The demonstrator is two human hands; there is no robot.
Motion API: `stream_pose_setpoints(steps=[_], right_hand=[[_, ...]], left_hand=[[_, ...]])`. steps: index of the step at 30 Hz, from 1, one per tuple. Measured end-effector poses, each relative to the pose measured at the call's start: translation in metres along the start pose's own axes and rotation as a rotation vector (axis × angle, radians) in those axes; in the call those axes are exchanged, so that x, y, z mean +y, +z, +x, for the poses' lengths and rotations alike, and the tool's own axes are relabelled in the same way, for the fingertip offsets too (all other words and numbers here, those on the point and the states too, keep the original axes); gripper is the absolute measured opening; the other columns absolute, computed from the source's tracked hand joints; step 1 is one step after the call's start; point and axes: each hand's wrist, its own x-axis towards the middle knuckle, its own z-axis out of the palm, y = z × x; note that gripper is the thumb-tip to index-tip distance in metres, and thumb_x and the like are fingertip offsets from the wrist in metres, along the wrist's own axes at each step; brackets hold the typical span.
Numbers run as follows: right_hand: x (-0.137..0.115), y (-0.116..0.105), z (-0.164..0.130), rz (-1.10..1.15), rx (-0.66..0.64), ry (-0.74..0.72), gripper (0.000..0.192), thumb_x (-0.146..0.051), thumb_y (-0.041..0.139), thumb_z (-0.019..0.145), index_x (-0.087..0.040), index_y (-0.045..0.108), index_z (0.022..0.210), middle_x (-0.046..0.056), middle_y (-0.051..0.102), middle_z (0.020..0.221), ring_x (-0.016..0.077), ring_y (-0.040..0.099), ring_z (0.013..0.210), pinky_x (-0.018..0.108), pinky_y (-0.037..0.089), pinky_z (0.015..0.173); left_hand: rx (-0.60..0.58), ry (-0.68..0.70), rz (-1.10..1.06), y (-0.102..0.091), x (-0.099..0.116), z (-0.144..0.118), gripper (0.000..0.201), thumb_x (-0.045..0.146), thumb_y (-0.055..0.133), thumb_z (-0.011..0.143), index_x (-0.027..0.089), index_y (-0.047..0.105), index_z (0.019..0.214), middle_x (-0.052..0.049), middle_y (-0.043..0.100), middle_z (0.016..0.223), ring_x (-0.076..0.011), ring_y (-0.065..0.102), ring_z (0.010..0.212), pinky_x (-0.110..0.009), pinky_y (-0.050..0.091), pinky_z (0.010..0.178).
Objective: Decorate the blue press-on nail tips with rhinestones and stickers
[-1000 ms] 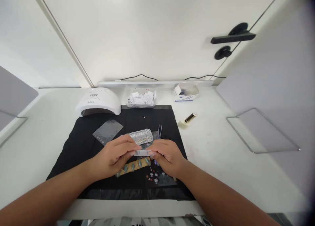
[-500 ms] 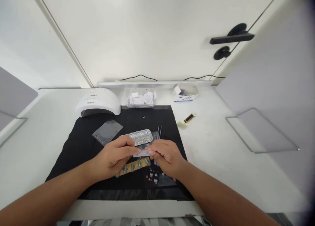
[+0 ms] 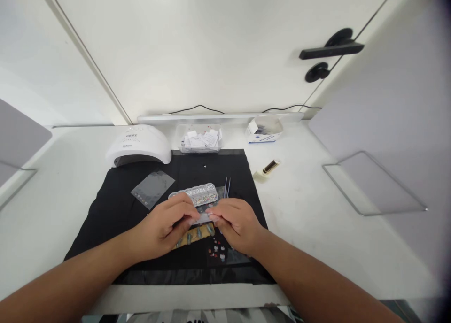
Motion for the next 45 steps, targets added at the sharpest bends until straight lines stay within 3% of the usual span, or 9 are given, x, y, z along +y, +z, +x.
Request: stream_pose_setpoints(steps=[4,12,18,23,30,35,40,45], right_hand=[[-0.001,0.000,0.000,-0.059,0.013,-0.031,0.019,-0.019,0.048,0.096,-0.015,0.066,0.091,0.005,0.069,0.072,0.0149,0.060,0.062,0.028,0.048,0.061],[-0.002,0.000,0.000,-0.035,-0.012,-0.003,0.020,-0.020,0.047,0.096,-0.015,0.066,0.090,0.005,0.067,0.072,0.0159,0.057,0.063,0.029,0.046,0.062],[-0.003,-0.005,0.006,0.145,-0.103,0.107,0.030,-0.026,0.043,0.099,-0.016,0.065,0.081,0.002,0.055,0.067,0.0137,0.050,0.062,0.026,0.040,0.058],[-0.006,-0.004,0.010,0.350,-0.187,0.231,0.035,-0.033,0.045,0.099,-0.016,0.063,0.075,-0.001,0.050,0.068,0.0115,0.049,0.063,0.024,0.040,0.060],[-0.006,-0.004,0.011,0.590,-0.278,0.481,0.035,-0.046,0.054,0.092,-0.015,0.063,0.077,-0.001,0.051,0.071,0.0116,0.047,0.066,0.026,0.036,0.064],[0.001,-0.002,0.005,0.808,-0.410,0.674,0.038,-0.049,0.051,0.092,-0.018,0.052,0.071,-0.006,0.041,0.055,0.0078,0.035,0.048,0.022,0.026,0.048],[0.003,0.000,0.002,0.954,-0.475,0.746,0.041,-0.052,0.056,0.088,-0.018,0.046,0.067,-0.006,0.044,0.055,0.0063,0.034,0.046,0.021,0.025,0.046],[0.003,-0.002,0.003,1.004,-0.461,0.793,0.040,-0.052,0.059,0.085,-0.018,0.047,0.066,-0.006,0.043,0.056,0.0057,0.035,0.045,0.020,0.025,0.044]], left_hand=[[0.008,-0.033,-0.013,0.003,0.001,0.001,0.012,0.008,0.051,0.093,0.018,0.057,0.097,-0.004,0.060,0.087,-0.0132,0.057,0.083,-0.024,0.050,0.074],[0.039,0.022,0.023,0.005,-0.004,-0.002,0.023,0.007,0.053,0.092,0.020,0.062,0.107,-0.006,0.059,0.101,-0.0145,0.058,0.094,-0.027,0.050,0.081],[-0.089,0.170,0.078,-0.003,-0.002,-0.001,0.016,0.018,0.060,0.086,0.018,0.063,0.102,-0.011,0.060,0.104,-0.0214,0.059,0.094,-0.039,0.049,0.085],[-0.170,0.272,0.243,-0.004,0.001,-0.001,0.023,0.005,0.054,0.082,0.018,0.062,0.099,-0.006,0.055,0.085,-0.0205,0.055,0.085,-0.037,0.047,0.078],[-0.066,0.284,0.232,0.002,0.002,-0.001,0.015,0.004,0.054,0.086,0.017,0.059,0.091,-0.003,0.050,0.077,-0.0173,0.053,0.077,-0.033,0.045,0.070],[0.053,0.265,0.165,0.006,-0.002,-0.006,0.014,0.004,0.053,0.086,0.017,0.057,0.088,-0.002,0.046,0.077,-0.0150,0.051,0.074,-0.030,0.043,0.066],[0.079,0.256,0.106,0.006,-0.005,-0.009,0.011,0.008,0.055,0.087,0.018,0.059,0.087,-0.002,0.047,0.077,-0.0146,0.053,0.072,-0.028,0.044,0.063],[0.072,0.282,0.079,-0.001,-0.008,-0.007,0.012,0.012,0.055,0.090,0.020,0.063,0.093,-0.002,0.050,0.076,-0.0150,0.055,0.071,-0.029,0.047,0.063]])
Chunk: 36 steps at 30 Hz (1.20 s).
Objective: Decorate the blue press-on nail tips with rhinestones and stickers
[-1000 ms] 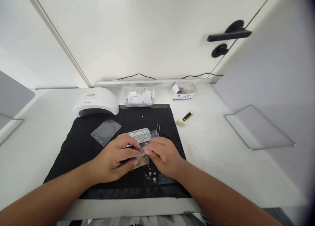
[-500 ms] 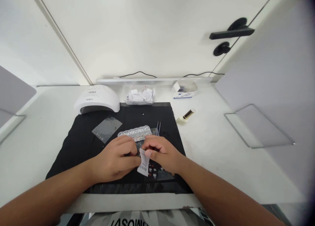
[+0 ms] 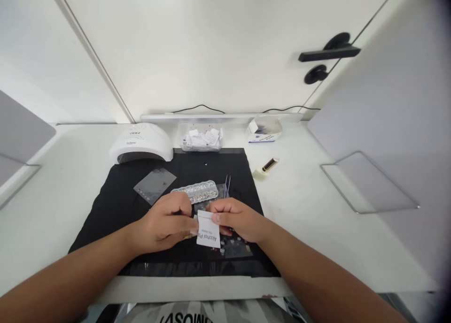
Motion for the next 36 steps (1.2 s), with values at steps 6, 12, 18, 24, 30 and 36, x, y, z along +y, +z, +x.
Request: stream_pose_setpoints(steps=[6,12,18,24,30,36], right_hand=[[0.001,-0.007,0.000,-0.034,0.114,-0.006,0.038,-0.051,0.058,0.083,-0.020,0.044,0.065,-0.008,0.040,0.050,0.0061,0.032,0.043,0.021,0.024,0.043],[-0.008,-0.009,0.000,-0.307,0.316,-0.048,0.031,-0.038,0.057,0.086,-0.019,0.048,0.063,-0.007,0.042,0.049,0.0074,0.034,0.045,0.021,0.024,0.045],[-0.032,-0.004,0.001,-0.609,0.645,-0.142,0.027,-0.032,0.049,0.089,-0.019,0.048,0.065,-0.006,0.043,0.051,0.0099,0.040,0.048,0.023,0.033,0.048],[-0.079,-0.017,0.044,-0.894,0.901,-0.143,0.025,-0.037,0.056,0.096,-0.014,0.063,0.091,0.003,0.066,0.087,0.0163,0.063,0.080,0.033,0.054,0.074],[-0.094,-0.048,0.108,-1.046,0.991,-0.158,0.032,-0.035,0.059,0.095,-0.017,0.058,0.123,0.009,0.061,0.124,0.0221,0.063,0.106,0.043,0.056,0.089],[-0.081,-0.029,0.057,-1.094,0.932,-0.479,0.053,-0.031,0.056,0.091,-0.022,0.043,0.141,0.009,0.062,0.117,0.0167,0.061,0.077,0.037,0.056,0.075]], left_hand=[[0.149,-0.115,0.079,-0.011,-0.015,-0.002,0.013,0.010,0.060,0.088,0.019,0.063,0.097,-0.005,0.057,0.094,-0.0162,0.059,0.086,-0.029,0.051,0.074],[0.148,-0.250,0.098,-0.046,-0.006,0.002,0.013,0.011,0.058,0.090,0.020,0.063,0.097,-0.005,0.063,0.096,-0.0153,0.063,0.087,-0.027,0.052,0.075],[0.283,-0.435,0.136,-0.054,-0.005,-0.028,0.014,0.020,0.060,0.091,0.022,0.058,0.105,-0.003,0.063,0.091,-0.0127,0.063,0.075,-0.022,0.052,0.064],[0.320,-0.512,0.079,-0.038,-0.022,-0.054,0.015,0.029,0.059,0.092,0.022,0.054,0.104,-0.001,0.061,0.087,-0.0139,0.066,0.076,-0.024,0.056,0.066],[0.225,-0.473,0.043,-0.037,-0.026,-0.054,0.010,0.029,0.056,0.093,0.020,0.059,0.092,-0.002,0.063,0.086,-0.0141,0.063,0.078,-0.026,0.052,0.069],[0.143,-0.459,-0.004,-0.043,-0.035,-0.050,0.022,0.029,0.051,0.096,0.017,0.061,0.081,-0.003,0.062,0.080,-0.0139,0.058,0.074,-0.027,0.048,0.069]])
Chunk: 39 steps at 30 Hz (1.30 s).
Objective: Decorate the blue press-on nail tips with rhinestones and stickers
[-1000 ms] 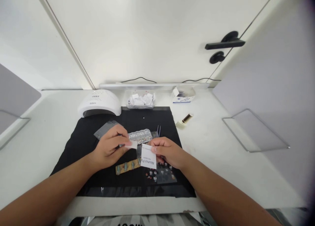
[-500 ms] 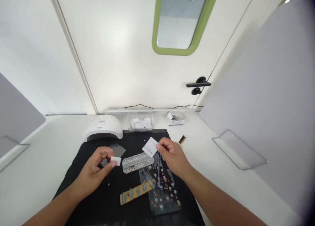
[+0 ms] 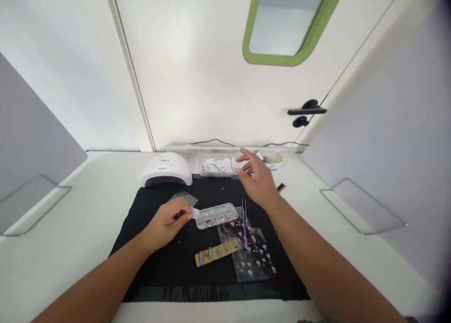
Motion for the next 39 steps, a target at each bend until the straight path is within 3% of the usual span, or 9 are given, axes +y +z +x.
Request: stream_pose_setpoints(steps=[4,7,11,14,21,32,39], right_hand=[[-0.007,-0.046,-0.059,0.013,0.026,-0.114,0.030,-0.030,0.049,0.094,-0.023,0.060,0.121,0.009,0.062,0.111,0.0181,0.062,0.082,0.039,0.055,0.078],[-0.010,-0.063,-0.102,-0.020,-0.133,-0.180,0.021,-0.029,0.058,0.088,-0.022,0.069,0.105,0.010,0.068,0.104,0.0253,0.064,0.096,0.044,0.055,0.086],[-0.012,-0.064,-0.148,-0.254,-0.558,-0.197,0.036,-0.033,0.058,0.091,-0.023,0.066,0.124,0.011,0.062,0.134,0.0365,0.048,0.131,0.059,0.046,0.102],[-0.015,-0.058,-0.167,-0.334,-0.701,-0.185,0.047,-0.042,0.053,0.095,-0.027,0.054,0.139,0.006,0.047,0.152,0.0381,0.033,0.144,0.065,0.034,0.112],[-0.019,-0.042,-0.175,-0.304,-0.762,-0.182,0.059,-0.055,0.047,0.096,-0.023,0.046,0.145,0.005,0.041,0.155,0.0376,0.027,0.147,0.067,0.022,0.118],[-0.027,-0.018,-0.157,-0.345,-0.831,-0.246,0.069,-0.056,0.047,0.095,-0.016,0.037,0.150,0.006,0.034,0.159,0.0409,0.026,0.147,0.067,0.023,0.118],[-0.033,0.005,-0.131,-0.354,-0.922,-0.357,0.073,-0.055,0.052,0.093,-0.016,0.034,0.152,0.008,0.034,0.158,0.0427,0.025,0.147,0.067,0.024,0.117]], left_hand=[[-0.011,-0.038,-0.027,0.000,-0.007,0.002,0.021,0.032,0.055,0.094,0.017,0.064,0.082,-0.003,0.062,0.078,-0.0143,0.056,0.073,-0.026,0.045,0.068],[-0.007,-0.093,-0.051,0.003,-0.009,0.003,0.022,0.035,0.057,0.092,0.016,0.062,0.081,-0.003,0.062,0.079,-0.0149,0.057,0.074,-0.027,0.045,0.069],[0.028,-0.197,-0.093,0.009,-0.005,0.006,0.021,0.039,0.058,0.091,0.017,0.058,0.090,0.000,0.059,0.079,-0.0123,0.054,0.068,-0.024,0.043,0.062],[0.024,-0.237,-0.111,0.012,0.003,0.009,0.022,0.039,0.058,0.090,0.018,0.057,0.088,0.002,0.056,0.075,-0.0103,0.050,0.062,-0.022,0.041,0.058],[-0.034,-0.257,-0.100,0.012,0.017,0.012,0.023,0.038,0.063,0.086,0.016,0.062,0.081,0.000,0.059,0.075,-0.0113,0.050,0.063,-0.024,0.041,0.059],[0.109,-0.257,-0.149,-0.005,0.005,0.005,0.024,0.043,0.063,0.089,0.021,0.055,0.093,0.001,0.057,0.075,-0.0103,0.049,0.059,-0.023,0.042,0.054],[-0.092,-0.182,-0.095,-0.005,0.017,0.007,0.014,0.028,0.061,0.089,0.017,0.064,0.082,-0.001,0.062,0.078,-0.0130,0.056,0.071,-0.025,0.043,0.065]])
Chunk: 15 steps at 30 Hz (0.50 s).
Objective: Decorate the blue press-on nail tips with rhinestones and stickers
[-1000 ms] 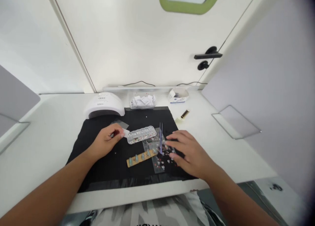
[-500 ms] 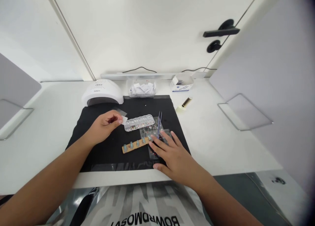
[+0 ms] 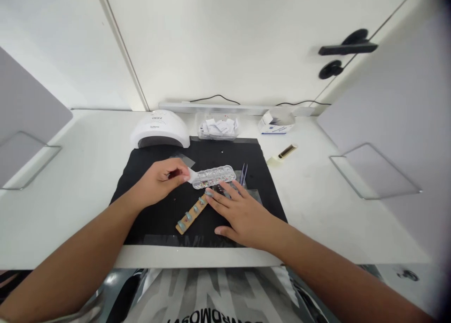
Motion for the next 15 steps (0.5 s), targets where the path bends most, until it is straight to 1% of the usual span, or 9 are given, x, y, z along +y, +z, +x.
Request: stream_pose_setpoints(steps=[3,5,11,15], right_hand=[[0.001,-0.001,0.016,-0.021,-0.009,-0.046,0.071,-0.054,0.054,0.092,-0.017,0.036,0.151,0.009,0.036,0.157,0.0421,0.026,0.146,0.066,0.024,0.117],[0.002,0.000,0.025,-0.033,0.000,-0.081,0.069,-0.054,0.052,0.093,-0.017,0.038,0.150,0.009,0.038,0.156,0.0415,0.026,0.147,0.065,0.023,0.118],[0.005,0.006,0.034,-0.034,0.038,-0.117,0.066,-0.053,0.051,0.095,-0.017,0.039,0.149,0.008,0.043,0.154,0.0406,0.026,0.147,0.064,0.023,0.119],[0.006,0.004,0.035,-0.007,0.018,-0.119,0.067,-0.052,0.051,0.094,-0.016,0.038,0.150,0.007,0.042,0.155,0.0407,0.026,0.147,0.065,0.024,0.118]], left_hand=[[-0.100,0.010,0.034,0.001,0.001,0.000,0.010,0.024,0.061,0.088,0.017,0.067,0.083,-0.001,0.065,0.079,-0.0130,0.059,0.073,-0.024,0.045,0.067],[-0.139,0.022,0.050,0.002,-0.001,0.000,0.010,0.023,0.060,0.088,0.017,0.067,0.085,0.000,0.067,0.081,-0.0125,0.061,0.075,-0.024,0.046,0.069],[-0.149,0.054,0.113,0.005,-0.005,0.000,0.010,0.024,0.060,0.091,0.018,0.068,0.089,0.001,0.067,0.084,-0.0111,0.062,0.076,-0.022,0.048,0.070],[-0.175,0.092,0.166,0.007,-0.005,0.000,0.010,0.022,0.060,0.091,0.018,0.069,0.090,0.000,0.068,0.085,-0.0110,0.062,0.075,-0.021,0.048,0.067]])
